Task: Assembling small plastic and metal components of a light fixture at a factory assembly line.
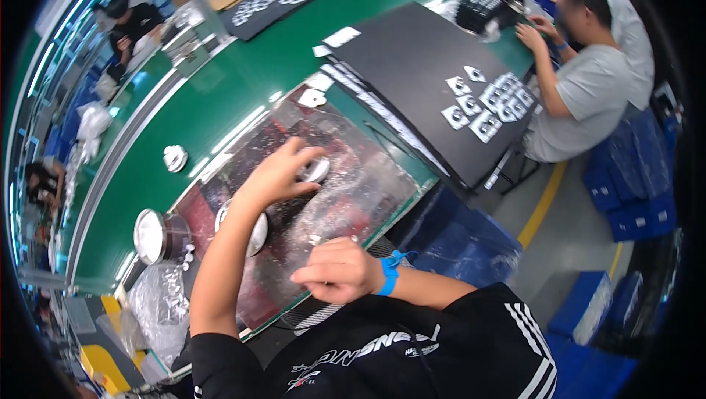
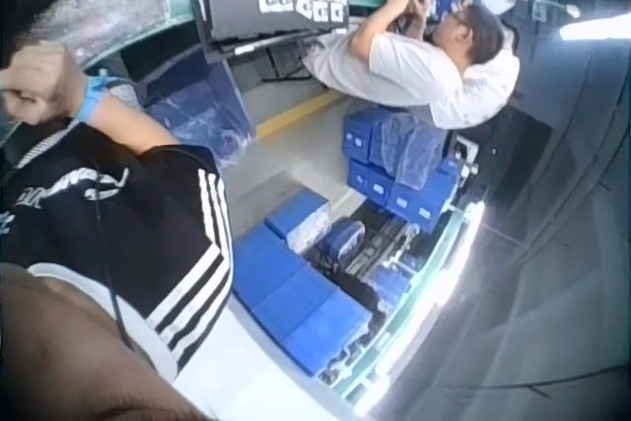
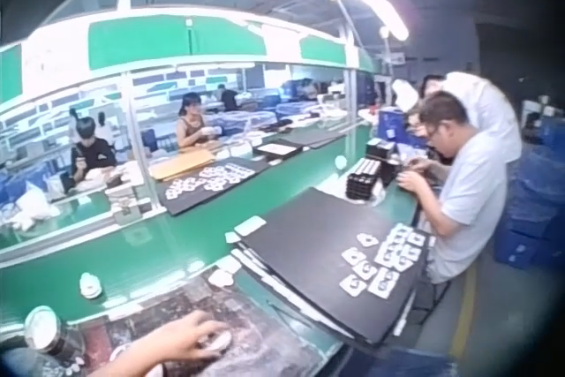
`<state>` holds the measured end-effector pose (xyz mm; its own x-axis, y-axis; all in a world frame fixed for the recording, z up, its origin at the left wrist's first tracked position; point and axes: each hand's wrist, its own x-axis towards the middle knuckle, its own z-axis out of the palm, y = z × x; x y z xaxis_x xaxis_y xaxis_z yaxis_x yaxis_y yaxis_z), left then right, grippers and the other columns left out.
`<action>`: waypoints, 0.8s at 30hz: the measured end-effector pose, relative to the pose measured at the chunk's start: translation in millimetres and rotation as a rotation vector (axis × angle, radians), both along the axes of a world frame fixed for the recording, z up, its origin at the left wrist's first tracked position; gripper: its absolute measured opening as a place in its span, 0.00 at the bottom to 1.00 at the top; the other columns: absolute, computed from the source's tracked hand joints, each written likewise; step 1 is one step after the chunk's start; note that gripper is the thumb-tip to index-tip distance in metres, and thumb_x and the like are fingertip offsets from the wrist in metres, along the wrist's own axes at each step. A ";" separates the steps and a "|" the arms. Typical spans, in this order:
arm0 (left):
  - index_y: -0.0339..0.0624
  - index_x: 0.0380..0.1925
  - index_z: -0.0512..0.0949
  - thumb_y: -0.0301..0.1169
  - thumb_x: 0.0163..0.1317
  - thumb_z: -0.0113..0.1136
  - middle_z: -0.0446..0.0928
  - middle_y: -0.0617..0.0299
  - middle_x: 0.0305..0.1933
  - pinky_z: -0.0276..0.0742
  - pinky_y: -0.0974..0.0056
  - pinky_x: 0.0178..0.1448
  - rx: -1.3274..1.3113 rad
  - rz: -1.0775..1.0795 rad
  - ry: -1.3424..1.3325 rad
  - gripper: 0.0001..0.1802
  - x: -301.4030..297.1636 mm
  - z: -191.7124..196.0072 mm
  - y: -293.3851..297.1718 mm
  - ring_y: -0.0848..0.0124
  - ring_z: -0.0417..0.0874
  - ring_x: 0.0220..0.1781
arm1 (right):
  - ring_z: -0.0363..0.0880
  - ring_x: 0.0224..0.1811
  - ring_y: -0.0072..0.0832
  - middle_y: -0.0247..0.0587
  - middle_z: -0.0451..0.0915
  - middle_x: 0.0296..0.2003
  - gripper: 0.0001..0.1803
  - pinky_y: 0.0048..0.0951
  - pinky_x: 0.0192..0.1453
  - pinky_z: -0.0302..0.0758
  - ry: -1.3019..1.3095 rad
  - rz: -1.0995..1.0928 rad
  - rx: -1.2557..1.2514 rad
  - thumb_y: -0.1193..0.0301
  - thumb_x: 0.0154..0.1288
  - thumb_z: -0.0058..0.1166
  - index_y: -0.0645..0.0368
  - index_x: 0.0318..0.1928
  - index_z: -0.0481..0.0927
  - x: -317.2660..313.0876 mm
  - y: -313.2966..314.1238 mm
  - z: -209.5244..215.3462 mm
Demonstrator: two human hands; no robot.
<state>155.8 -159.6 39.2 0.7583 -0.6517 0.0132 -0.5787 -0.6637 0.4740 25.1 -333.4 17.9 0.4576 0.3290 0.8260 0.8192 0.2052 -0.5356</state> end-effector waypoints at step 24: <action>0.52 0.62 0.64 0.55 0.73 0.38 0.81 0.43 0.38 0.68 0.68 0.19 -1.807 0.627 0.701 0.26 -103.6 -22.3 68.0 0.64 0.77 0.21 | 0.78 0.41 0.43 0.43 0.82 0.34 0.11 0.40 0.48 0.75 0.289 -1.278 -0.743 0.67 0.52 0.67 0.59 0.35 0.84 134.9 -220.7 7.0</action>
